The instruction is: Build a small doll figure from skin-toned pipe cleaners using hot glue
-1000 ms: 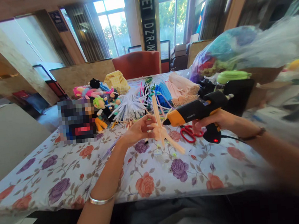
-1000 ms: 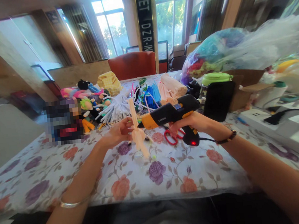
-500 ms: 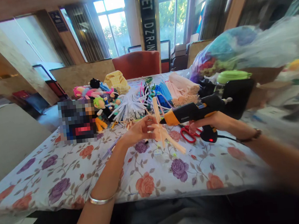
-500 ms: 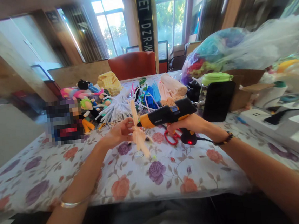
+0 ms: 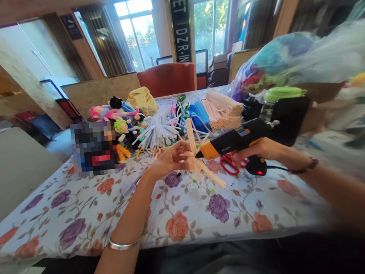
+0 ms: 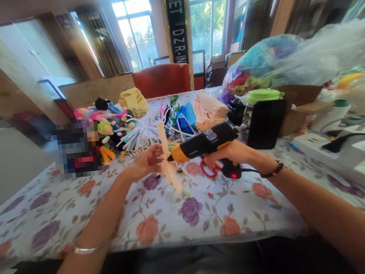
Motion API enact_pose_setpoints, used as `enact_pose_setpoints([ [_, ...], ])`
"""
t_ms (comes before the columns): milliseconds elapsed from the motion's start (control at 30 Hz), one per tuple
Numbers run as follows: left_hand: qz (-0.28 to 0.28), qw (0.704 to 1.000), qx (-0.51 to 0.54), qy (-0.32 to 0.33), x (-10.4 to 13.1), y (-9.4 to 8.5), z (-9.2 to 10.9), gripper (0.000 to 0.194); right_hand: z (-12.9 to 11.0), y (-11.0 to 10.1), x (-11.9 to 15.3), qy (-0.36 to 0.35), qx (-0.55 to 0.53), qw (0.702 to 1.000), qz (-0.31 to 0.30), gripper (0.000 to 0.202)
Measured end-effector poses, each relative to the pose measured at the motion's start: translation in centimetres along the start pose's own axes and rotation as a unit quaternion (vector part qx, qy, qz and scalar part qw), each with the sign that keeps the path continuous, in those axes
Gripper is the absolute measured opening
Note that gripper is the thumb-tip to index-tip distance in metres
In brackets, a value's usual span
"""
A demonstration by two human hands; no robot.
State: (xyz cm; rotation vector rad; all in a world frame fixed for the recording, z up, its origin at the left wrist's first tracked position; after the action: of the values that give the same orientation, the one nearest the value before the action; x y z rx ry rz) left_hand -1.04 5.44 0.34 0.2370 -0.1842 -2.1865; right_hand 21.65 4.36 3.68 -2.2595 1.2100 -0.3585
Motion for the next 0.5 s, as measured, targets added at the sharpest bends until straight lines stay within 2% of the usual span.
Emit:
enact_pose_setpoints([
  [167,0.001,1.000,-0.015,0.006,0.0,-0.1,0.1,0.046,0.6,-0.1,-0.1,-0.007,-0.015,0.999,-0.035,0.010],
  [300,-0.002,0.999,-0.033,0.009,0.0,-0.2,0.1,0.045,1.4,-0.5,-0.2,-0.006,-0.034,0.999,-0.034,0.006],
  [400,0.011,0.999,-0.034,0.024,-0.2,-0.5,0.2,0.046,1.1,-0.4,0.3,0.005,-0.078,0.996,-0.053,0.003],
  [467,0.027,0.998,-0.029,0.042,-0.3,-0.7,0.3,0.046,0.4,-0.7,0.7,0.006,-0.106,0.994,-0.039,0.004],
  [500,0.036,0.998,-0.027,0.050,-0.4,-0.8,0.4,0.046,0.1,-1.1,0.9,0.007,-0.112,0.994,-0.009,0.005],
])
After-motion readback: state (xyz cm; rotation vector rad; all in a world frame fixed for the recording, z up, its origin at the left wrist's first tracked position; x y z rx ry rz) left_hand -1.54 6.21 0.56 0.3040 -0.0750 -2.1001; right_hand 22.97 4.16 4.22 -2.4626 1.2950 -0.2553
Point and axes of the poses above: each hand's wrist, its own x-axis away from the middle knuckle, its own y-axis out of the palm, z = x × y, the point moved 5 cm from there along -x, towards the middle knuckle, and after that the axes turned 11 degrees about x, right-handed, at the moved point
